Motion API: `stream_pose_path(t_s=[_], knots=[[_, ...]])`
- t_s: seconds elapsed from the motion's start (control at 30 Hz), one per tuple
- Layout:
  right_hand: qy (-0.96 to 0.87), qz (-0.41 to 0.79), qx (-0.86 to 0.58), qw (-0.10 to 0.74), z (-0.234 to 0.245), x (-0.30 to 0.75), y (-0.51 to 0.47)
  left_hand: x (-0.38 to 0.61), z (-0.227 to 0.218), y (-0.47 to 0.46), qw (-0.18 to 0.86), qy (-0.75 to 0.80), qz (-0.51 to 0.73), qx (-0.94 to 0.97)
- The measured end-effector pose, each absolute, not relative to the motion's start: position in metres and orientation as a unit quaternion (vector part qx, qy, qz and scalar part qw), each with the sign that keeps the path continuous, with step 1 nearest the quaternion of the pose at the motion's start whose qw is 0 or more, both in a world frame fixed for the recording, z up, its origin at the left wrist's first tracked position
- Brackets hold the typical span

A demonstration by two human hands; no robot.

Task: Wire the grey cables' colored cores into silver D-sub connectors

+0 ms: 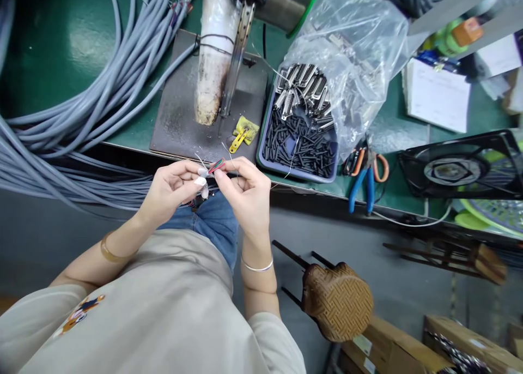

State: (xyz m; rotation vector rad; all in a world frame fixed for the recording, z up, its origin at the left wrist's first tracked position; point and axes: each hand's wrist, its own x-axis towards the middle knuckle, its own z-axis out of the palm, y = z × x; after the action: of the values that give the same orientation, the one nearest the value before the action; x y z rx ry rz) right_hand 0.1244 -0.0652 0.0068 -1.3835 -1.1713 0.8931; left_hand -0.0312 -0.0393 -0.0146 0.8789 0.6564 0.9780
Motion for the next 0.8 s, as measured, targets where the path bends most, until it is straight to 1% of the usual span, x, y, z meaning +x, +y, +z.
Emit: stream_pose_path(t_s=[0.23,0.4,0.5,0.6,0.67,0.73,0.8], knots=[[-0.504,0.361,-0.589,0.518,0.007,0.126,-0.064,-0.032,-0.018,-0.037,0.738,0.302,0.437,0.417],[-0.534,0.336,-0.608,0.482,0.006,0.130,-0.066,-0.034,-0.022,-0.037,0.683,0.331,0.446,0.474],[-0.569,0.278,-0.622,0.460,0.007,0.128,-0.068,-0.036,-0.024,-0.037,0.590,0.349,0.447,0.575],[-0.627,0.139,-0.631,0.434,0.010,0.123,-0.071,-0.037,-0.026,-0.037,0.451,0.363,0.447,0.682],[-0.646,0.074,-0.626,0.430,0.010,0.120,-0.073,-0.036,-0.024,-0.037,0.403,0.372,0.448,0.706],[-0.636,0.089,-0.623,0.446,0.009,0.118,-0.074,-0.035,-0.020,-0.037,0.427,0.390,0.451,0.680],[-0.605,0.157,-0.624,0.468,0.007,0.118,-0.074,-0.035,-0.014,-0.037,0.518,0.404,0.449,0.605]])
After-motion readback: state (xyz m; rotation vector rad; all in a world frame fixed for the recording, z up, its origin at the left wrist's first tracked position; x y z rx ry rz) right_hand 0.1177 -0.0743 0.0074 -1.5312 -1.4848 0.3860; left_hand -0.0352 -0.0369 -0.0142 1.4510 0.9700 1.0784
